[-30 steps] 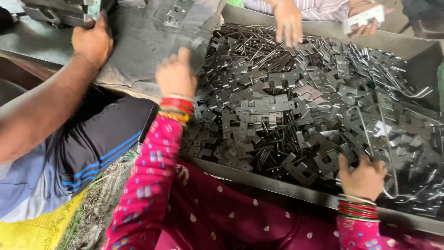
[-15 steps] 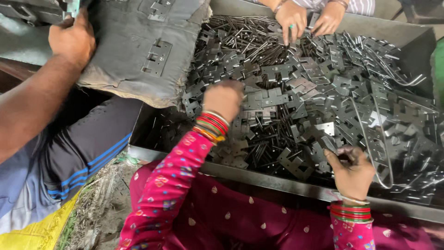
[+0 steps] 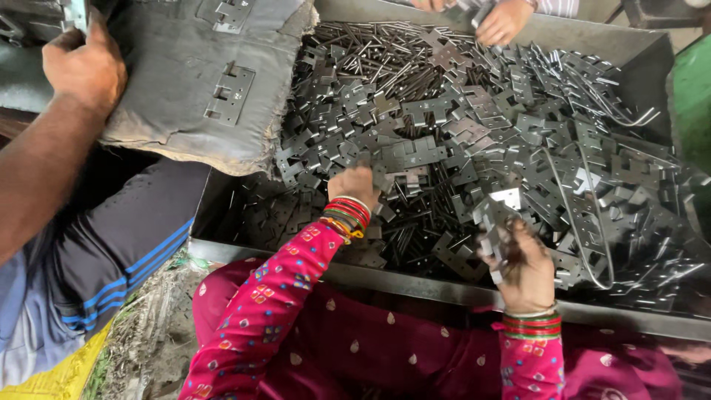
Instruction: The person sorts various small metal parts from a large metal bin into a separate collection area by hand, while other people assist in the background.
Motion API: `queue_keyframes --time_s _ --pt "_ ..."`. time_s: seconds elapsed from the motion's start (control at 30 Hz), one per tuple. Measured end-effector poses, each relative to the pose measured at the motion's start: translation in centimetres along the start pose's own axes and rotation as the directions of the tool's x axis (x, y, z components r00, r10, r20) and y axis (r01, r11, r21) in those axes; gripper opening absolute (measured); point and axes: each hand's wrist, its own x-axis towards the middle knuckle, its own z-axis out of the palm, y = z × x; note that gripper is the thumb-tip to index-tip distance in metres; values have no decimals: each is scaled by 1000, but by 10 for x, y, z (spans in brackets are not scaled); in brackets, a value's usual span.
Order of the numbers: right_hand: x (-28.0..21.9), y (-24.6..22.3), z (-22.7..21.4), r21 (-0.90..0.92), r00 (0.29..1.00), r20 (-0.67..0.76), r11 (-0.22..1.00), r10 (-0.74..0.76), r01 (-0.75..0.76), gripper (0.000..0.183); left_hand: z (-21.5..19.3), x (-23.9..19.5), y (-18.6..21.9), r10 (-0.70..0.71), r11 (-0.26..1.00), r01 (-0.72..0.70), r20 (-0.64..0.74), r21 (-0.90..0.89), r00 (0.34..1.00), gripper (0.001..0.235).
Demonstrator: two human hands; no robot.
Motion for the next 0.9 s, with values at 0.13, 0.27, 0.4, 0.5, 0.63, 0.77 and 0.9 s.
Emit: queue_keyframes --time_s 0.13,0.27,0.4,0.5,0.63,0.77,0.9 --pt "2 3 1 348 997 -25 934 -71 75 46 -31 -6 -8 77 969 -76 -3 -234 997 33" --pt "-3 8 -1 161 983 118 979 -141 121 35 -62 -15 -1 254 932 -284 -152 -226 955 23" --pt "-10 -3 2 432 962 35 872 -271 230 35 -77 -9 0 317 755 -411 -264 -512 911 28" --pt "-16 -12 18 460 968 63 868 -243 188 30 -80 3 -7 286 139 271 300 -953 910 47" --pt "-24 -3 37 196 992 71 976 -108 92 37 -66 -7 0 364 187 -141 -65 -972 929 36" --pt "-36 4 44 72 961 73 963 -267 262 37 -43 -32 20 558 621 -633 -307 -462 771 21" --pt "-32 15 33 -149 963 15 951 -270 269 25 -21 -53 35 556 776 -547 -68 -313 828 20"
